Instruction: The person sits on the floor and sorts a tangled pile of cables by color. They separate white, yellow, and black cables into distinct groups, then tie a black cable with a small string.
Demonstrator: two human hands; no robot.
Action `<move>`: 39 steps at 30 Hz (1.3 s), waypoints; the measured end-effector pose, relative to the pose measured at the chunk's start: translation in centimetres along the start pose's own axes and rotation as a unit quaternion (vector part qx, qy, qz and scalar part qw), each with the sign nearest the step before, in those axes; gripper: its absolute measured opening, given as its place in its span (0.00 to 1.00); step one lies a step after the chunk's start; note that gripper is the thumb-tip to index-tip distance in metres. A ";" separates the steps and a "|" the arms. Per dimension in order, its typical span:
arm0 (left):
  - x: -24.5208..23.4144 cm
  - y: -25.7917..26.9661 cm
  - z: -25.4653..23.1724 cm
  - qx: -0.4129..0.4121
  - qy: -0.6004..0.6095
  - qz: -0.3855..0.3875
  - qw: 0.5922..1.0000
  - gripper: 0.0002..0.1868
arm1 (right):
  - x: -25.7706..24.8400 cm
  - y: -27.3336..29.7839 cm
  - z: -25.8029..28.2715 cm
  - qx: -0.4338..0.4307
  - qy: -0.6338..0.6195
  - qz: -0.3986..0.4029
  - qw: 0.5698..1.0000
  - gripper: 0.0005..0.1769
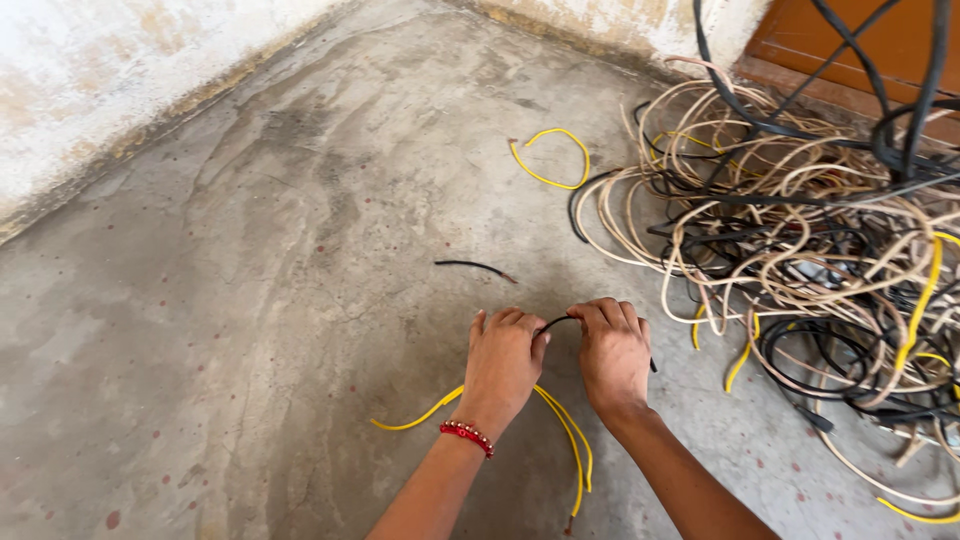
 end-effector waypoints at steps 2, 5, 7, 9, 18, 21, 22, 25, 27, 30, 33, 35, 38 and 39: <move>-0.5 -0.3 1.0 -0.018 -0.012 -0.026 0.999 0.08 | 0.5 -0.4 0.7 -0.013 -0.005 -0.001 1.000 0.09; -1.5 -0.6 2.5 -0.071 -0.007 -0.036 0.997 0.08 | 1.3 -0.7 1.4 -0.017 -0.014 0.010 1.000 0.08; -2.2 -0.8 3.4 -0.101 -0.004 -0.045 0.994 0.08 | 1.7 -1.0 1.7 -0.021 -0.020 0.009 1.000 0.08; -2.8 -1.1 4.0 -0.118 -0.010 -0.066 0.991 0.08 | 2.1 -1.4 2.1 -0.033 -0.027 -0.003 0.999 0.08; -4.5 -1.5 5.3 -0.135 -0.063 -0.116 0.982 0.24 | 4.7 -4.3 4.5 -0.026 -0.060 0.013 0.998 0.06; -5.1 -1.5 5.3 -0.139 -0.096 -0.104 0.980 0.26 | 5.3 -5.2 5.3 -0.030 -0.059 0.017 0.998 0.07; -5.4 -1.5 5.3 -0.131 -0.100 -0.109 0.980 0.27 | 5.6 -5.5 5.5 -0.033 -0.056 0.016 0.998 0.07; -6.1 -1.7 5.3 -0.115 -0.109 -0.119 0.980 0.27 | 6.3 -6.4 6.1 -0.047 -0.045 0.009 0.998 0.07; -6.4 -1.7 5.4 -0.115 -0.109 -0.120 0.980 0.26 | 6.7 -7.2 6.6 -0.063 -0.039 0.000 0.997 0.07; -6.3 -1.7 5.6 -0.108 -0.104 -0.119 0.981 0.26 | 7.6 -8.3 7.1 -0.077 -0.035 0.004 0.996 0.07; -5.9 -1.7 6.0 -0.112 -0.103 -0.102 0.983 0.26 | 8.5 -9.1 7.5 -0.085 -0.019 0.018 0.996 0.07; -5.6 -1.7 6.2 -0.121 -0.097 -0.088 0.984 0.26 | 9.2 -9.4 7.5 -0.077 -0.007 0.037 0.996 0.07; -5.2 -1.8 6.4 -0.133 -0.092 -0.070 0.984 0.25 | 9.7 -9.5 7.5 -0.070 0.001 0.055 0.996 0.07; -5.1 -1.8 6.5 -0.136 -0.092 -0.064 0.984 0.25 | 9.8 -9.4 7.4 -0.068 0.002 0.060 0.996 0.08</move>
Point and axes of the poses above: each hand's wrist, its own y-axis away from the middle knuckle, its own x-axis out of the palm, z = x × y, the point moved 5 cm from there along -y, towards the middle knuckle, and after that the axes turned 4 degrees about -x, right-handed, at the moved point
